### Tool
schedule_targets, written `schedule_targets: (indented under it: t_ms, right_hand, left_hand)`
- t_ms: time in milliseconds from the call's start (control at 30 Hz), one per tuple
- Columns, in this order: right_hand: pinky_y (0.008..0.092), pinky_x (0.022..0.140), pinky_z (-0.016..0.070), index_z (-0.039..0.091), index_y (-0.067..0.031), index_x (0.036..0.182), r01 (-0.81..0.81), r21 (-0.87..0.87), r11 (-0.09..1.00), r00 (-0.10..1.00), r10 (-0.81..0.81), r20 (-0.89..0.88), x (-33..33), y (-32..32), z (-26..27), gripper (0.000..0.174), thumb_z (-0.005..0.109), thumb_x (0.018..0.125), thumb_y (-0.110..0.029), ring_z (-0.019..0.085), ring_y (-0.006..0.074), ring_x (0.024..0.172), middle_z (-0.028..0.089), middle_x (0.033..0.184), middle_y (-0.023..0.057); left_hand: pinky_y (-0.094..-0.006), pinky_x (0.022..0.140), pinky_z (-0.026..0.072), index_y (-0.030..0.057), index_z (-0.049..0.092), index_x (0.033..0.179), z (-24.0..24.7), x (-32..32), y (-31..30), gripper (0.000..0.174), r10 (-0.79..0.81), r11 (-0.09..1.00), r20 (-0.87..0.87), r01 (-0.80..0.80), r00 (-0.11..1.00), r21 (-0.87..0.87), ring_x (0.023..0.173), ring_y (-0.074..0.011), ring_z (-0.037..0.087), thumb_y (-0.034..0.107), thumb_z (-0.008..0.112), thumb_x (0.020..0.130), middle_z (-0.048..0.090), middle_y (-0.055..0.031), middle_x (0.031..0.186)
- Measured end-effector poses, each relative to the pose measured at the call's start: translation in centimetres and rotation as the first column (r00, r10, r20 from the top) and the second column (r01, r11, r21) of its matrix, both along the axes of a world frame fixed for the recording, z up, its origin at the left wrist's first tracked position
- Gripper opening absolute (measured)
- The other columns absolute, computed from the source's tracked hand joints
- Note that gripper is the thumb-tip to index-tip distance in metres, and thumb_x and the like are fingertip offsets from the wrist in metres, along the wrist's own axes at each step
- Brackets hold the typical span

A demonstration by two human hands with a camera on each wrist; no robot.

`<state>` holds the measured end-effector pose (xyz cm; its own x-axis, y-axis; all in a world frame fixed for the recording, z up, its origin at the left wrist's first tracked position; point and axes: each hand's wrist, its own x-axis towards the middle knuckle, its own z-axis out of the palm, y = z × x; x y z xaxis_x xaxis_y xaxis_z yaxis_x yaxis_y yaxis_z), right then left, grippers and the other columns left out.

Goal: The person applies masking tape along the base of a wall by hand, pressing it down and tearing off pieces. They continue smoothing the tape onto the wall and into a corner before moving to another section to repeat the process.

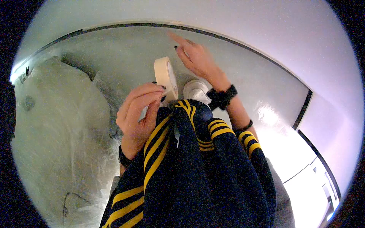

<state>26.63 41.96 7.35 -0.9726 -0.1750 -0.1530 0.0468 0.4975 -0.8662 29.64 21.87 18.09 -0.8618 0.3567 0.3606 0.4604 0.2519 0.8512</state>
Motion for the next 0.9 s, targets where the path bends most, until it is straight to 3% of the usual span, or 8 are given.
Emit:
schedule_targets:
  t_ms: [67,167,367,500,567,667,800,900]
  right_hand:
    - [0.0337,0.062,0.0516,0.026,-0.0254,0.145,-0.073,0.682,0.727,0.965,0.226,-0.137,-1.5,0.2,0.3,0.061,0.047,0.089,-0.009,0.064,0.0255,0.071,0.064,0.086,0.0131]
    - [0.0351,0.049,0.0512,0.017,-0.0341,0.146,-0.026,0.894,0.447,0.946,0.301,-0.123,-3.2,1.7,-1.3,0.078,0.052,0.082,-0.006,0.063,0.0253,0.057,0.064,0.073,0.01]
    - [0.0335,0.044,0.0534,0.013,-0.0309,0.147,0.114,0.939,0.325,0.952,0.233,-0.197,-1.9,1.6,-0.4,0.082,0.054,0.081,-0.004,0.064,0.0234,0.051,0.063,0.061,0.0093]
    - [0.0318,0.044,0.0529,0.011,-0.0283,0.147,0.091,0.945,0.314,0.963,0.214,-0.164,2.8,5.9,-2.6,0.082,0.054,0.081,-0.005,0.064,0.022,0.052,0.063,0.062,0.0116]
    - [0.0324,0.042,0.0518,0.01,-0.0288,0.147,0.11,0.941,0.32,0.954,0.232,-0.19,-14.8,-17.9,5.7,0.085,0.055,0.08,-0.005,0.064,0.0225,0.052,0.063,0.062,0.0107]
    - [0.0369,0.041,0.0495,0.002,-0.0282,0.148,0.036,0.921,0.387,0.986,0.136,-0.095,-3.3,-2.5,1.4,0.088,0.053,0.08,-0.005,0.06,0.0254,0.047,0.064,0.064,0.0103]
    - [0.0415,0.057,0.0532,0.019,-0.0099,0.145,-0.167,0.869,0.465,0.986,0.105,0.133,-1.2,-2.2,2.7,0.076,0.056,0.079,-0.006,0.065,0.0273,0.062,0.066,0.073,0.0116]
    - [0.0411,0.077,0.0508,0.036,-0.0005,0.135,0.083,0.487,0.869,0.926,0.113,-0.359,2.7,-2.5,2.9,0.058,0.055,0.08,-0.007,0.064,0.0298,0.082,0.065,0.091,0.0151]
  left_hand:
    - [-0.0356,0.074,0.0507,0.0005,0.062,0.089,-0.4,0.5,0.3,0.021,-0.012,1.0,-0.006,0.011,1.0,-0.007,0.083,-0.0269,0.063,-0.005,0.068,0.07,0.064,-0.0099,0.091]
    - [-0.0359,0.075,0.0509,0.0002,0.062,0.09,-0.6,0.9,0.4,0.022,-0.118,0.989,-0.05,0.113,0.992,-0.098,0.083,-0.0267,0.063,-0.002,0.067,0.069,0.064,-0.0094,0.092]
    - [-0.0333,0.067,0.0527,0.0027,0.063,0.084,0.6,0.7,0.2,0.018,-0.098,0.983,-0.1,0.081,0.99,-0.163,0.078,-0.0255,0.065,-0.002,0.071,0.069,0.067,-0.0089,0.089]
    - [-0.0348,0.071,0.0521,0.0013,0.063,0.087,-2.2,5.0,3.2,0.02,-0.114,0.98,-0.106,0.094,0.988,-0.176,0.081,-0.0262,0.064,0.001,0.067,0.068,0.065,-0.0098,0.092]
    - [-0.0366,0.075,0.0515,-0.0003,0.062,0.091,6.3,-12.6,-21.1,0.024,-0.109,0.98,-0.104,0.09,0.989,-0.176,0.084,-0.0271,0.063,0.003,0.063,0.067,0.063,-0.0105,0.094]
    - [-0.0356,0.074,0.0521,0.0007,0.063,0.091,1.9,-1.9,-5.6,0.024,-0.132,0.973,-0.091,0.111,0.987,-0.202,0.085,-0.0272,0.063,0.005,0.062,0.068,0.063,-0.0104,0.095]
    - [-0.0417,0.088,0.0463,0.0036,0.063,0.089,1.1,-2.6,-4.9,0.02,-0.092,0.962,-0.163,0.046,0.982,-0.269,0.09,-0.0263,0.063,0.007,0.062,0.07,0.064,-0.0079,0.098]
    - [-0.0473,0.099,0.0372,0.0052,0.063,0.085,1.8,-2.3,-4.0,0.016,-0.102,0.929,-0.238,0.007,0.966,-0.37,0.093,-0.0238,0.062,0.003,0.062,0.07,0.065,-0.0052,0.097]
